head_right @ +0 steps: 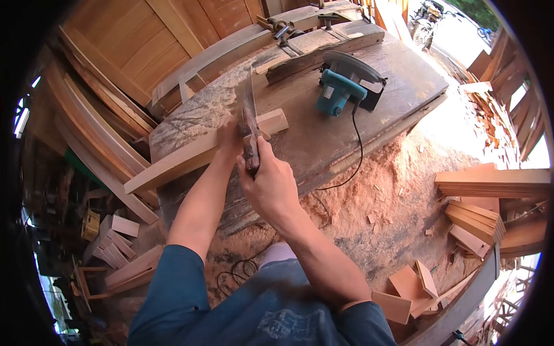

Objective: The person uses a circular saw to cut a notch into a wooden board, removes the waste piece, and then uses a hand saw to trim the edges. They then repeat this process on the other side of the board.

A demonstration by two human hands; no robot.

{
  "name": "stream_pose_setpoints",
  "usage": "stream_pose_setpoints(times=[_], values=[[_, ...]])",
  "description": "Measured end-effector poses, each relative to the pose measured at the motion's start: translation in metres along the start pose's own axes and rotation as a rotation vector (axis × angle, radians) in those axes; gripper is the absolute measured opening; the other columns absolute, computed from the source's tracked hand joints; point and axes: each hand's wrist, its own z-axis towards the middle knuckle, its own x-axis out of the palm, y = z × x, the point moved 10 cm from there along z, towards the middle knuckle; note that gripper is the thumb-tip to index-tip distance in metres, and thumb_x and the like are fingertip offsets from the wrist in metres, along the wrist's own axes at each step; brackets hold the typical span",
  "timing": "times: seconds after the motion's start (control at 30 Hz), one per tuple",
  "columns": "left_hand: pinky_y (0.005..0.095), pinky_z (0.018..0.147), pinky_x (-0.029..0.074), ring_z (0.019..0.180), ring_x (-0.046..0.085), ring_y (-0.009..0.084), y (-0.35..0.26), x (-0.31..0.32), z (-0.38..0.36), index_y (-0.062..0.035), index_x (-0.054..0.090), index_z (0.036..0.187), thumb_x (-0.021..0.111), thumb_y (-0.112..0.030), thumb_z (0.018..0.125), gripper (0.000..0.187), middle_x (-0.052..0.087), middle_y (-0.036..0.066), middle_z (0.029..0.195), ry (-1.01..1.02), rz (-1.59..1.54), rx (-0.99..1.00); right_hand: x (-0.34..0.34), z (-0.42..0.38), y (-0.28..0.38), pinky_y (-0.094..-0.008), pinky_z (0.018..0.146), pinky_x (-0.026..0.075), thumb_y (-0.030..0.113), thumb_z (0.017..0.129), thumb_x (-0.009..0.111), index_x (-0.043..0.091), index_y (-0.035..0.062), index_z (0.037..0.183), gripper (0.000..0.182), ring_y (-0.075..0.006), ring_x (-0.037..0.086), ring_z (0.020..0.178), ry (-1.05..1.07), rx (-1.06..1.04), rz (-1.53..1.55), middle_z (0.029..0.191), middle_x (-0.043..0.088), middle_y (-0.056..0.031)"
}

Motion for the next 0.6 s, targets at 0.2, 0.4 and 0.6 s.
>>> stream_pose_setpoints(times=[0.2, 0.4, 0.6], values=[[0.0508, 0.081, 0.055, 0.098, 0.068, 0.0359, 0.017, 0.031, 0.02, -0.0116, 0.063, 0.11, 0.07, -0.027, 0.084, 0.032, 0.07, 0.014, 0.103, 0.228, -0.061, -0.114, -0.002, -0.021, -0.035, -0.0444, 0.072, 0.055, 0.018, 0.091, 0.07, 0.051, -0.0005, 0.138, 0.054, -0.0415, 0.07, 0.082, -0.081, -0.053, 0.069, 0.089, 0.068, -0.0254], [0.0478, 0.088, 0.054, 0.108, 0.067, 0.0364, 0.031, 0.048, 0.042, -0.0092, 0.062, 0.117, 0.091, -0.048, 0.063, 0.073, 0.072, 0.016, 0.112, 0.402, 0.023, -0.177, -0.045, -0.114, -0.032, -0.0402, 0.068, 0.057, 0.013, 0.087, 0.074, 0.052, 0.003, 0.14, 0.058, -0.0372, 0.072, 0.079, -0.142, -0.128, -0.034, 0.09, 0.069, -0.022], [0.0518, 0.086, 0.052, 0.106, 0.065, 0.042, 0.037, 0.05, 0.053, -0.0109, 0.061, 0.113, 0.078, -0.034, 0.079, 0.045, 0.071, 0.019, 0.108, 0.465, -0.007, -0.152, -0.094, -0.226, -0.013, -0.0344, 0.062, 0.056, 0.01, 0.074, 0.082, 0.06, 0.0005, 0.132, 0.062, -0.0286, 0.071, 0.068, -0.123, -0.042, -0.201, 0.084, 0.07, -0.014]])
